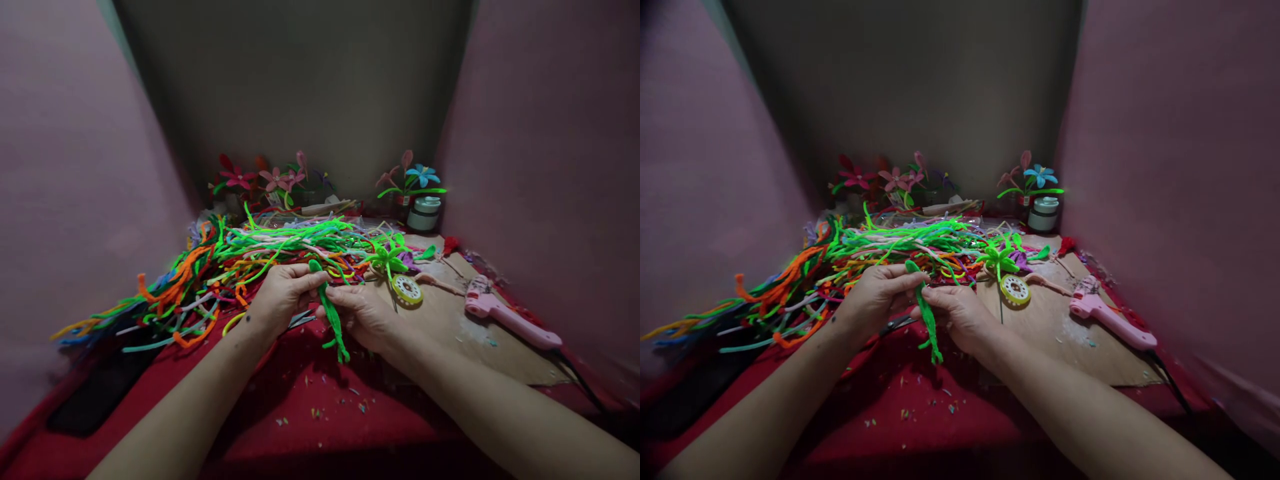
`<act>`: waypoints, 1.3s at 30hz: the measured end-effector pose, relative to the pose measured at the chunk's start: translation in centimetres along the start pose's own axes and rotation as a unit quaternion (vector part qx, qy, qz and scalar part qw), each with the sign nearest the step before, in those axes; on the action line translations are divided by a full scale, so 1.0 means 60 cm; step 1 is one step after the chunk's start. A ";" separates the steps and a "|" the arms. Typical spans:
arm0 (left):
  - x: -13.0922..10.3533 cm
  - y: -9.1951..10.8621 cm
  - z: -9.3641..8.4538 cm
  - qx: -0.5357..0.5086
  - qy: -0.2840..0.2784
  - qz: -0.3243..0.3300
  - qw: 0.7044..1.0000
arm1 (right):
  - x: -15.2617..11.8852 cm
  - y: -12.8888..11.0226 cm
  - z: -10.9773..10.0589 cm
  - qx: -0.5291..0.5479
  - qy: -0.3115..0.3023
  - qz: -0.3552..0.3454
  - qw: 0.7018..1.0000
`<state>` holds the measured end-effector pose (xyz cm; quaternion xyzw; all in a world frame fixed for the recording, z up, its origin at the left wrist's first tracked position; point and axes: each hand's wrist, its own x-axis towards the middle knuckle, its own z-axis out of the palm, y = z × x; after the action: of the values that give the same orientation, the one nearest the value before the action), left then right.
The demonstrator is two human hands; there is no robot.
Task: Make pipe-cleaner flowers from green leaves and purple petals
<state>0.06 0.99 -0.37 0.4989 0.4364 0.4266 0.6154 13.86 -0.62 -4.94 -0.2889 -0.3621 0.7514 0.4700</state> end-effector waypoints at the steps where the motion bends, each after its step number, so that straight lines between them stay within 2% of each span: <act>1: -0.001 0.000 0.001 0.003 0.003 -0.003 1.000 | -0.001 -0.001 0.001 -0.017 -0.004 -0.010 1.000; 6: -0.005 -0.001 0.003 0.060 0.001 0.017 0.998 | -0.006 -0.004 0.006 -0.090 -0.007 -0.035 0.995; 11: -0.008 -0.001 0.007 0.081 0.005 0.030 0.996 | -0.006 -0.003 0.006 -0.142 0.039 -0.059 0.987; 14: -0.009 0.002 0.011 0.088 0.025 0.085 0.992 | -0.005 -0.001 0.005 -0.125 0.052 -0.039 0.990; 16: -0.009 0.004 0.011 0.106 0.040 0.115 0.987 | -0.006 -0.002 0.004 -0.090 0.036 -0.019 0.995; 20: -0.007 0.008 0.005 0.119 0.067 0.150 0.979 | -0.012 -0.004 0.005 -0.053 -0.022 0.038 0.998; 23: -0.006 0.009 0.003 0.108 0.076 0.160 0.978 | -0.013 -0.004 0.004 -0.042 -0.024 0.080 0.996; 27: -0.005 0.008 0.004 0.130 0.087 0.168 0.973 | -0.010 0.002 0.004 -0.045 -0.006 0.072 0.996; 31: 0.000 0.010 -0.001 0.143 0.126 0.204 0.960 | -0.011 0.004 0.006 -0.049 -0.015 0.058 0.997; 33: 0.003 0.012 -0.008 0.114 0.106 0.184 0.971 | -0.012 0.004 0.007 -0.064 -0.004 0.049 0.997; 35: 0.004 0.010 -0.014 0.099 0.045 0.134 0.985 | -0.013 0.004 0.006 -0.083 0.017 0.042 0.995; 37: 0.005 0.004 -0.018 0.126 -0.002 0.094 0.987 | -0.012 0.005 0.004 -0.098 0.035 0.036 0.994; 39: 0.006 -0.004 -0.017 0.178 -0.001 0.087 0.980 | -0.010 0.006 0.003 -0.106 0.048 0.031 0.993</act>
<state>-0.81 1.54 -0.76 0.6368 0.4602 0.3933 0.4775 13.79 -1.31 -5.10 -0.3837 -0.4073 0.7082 0.4305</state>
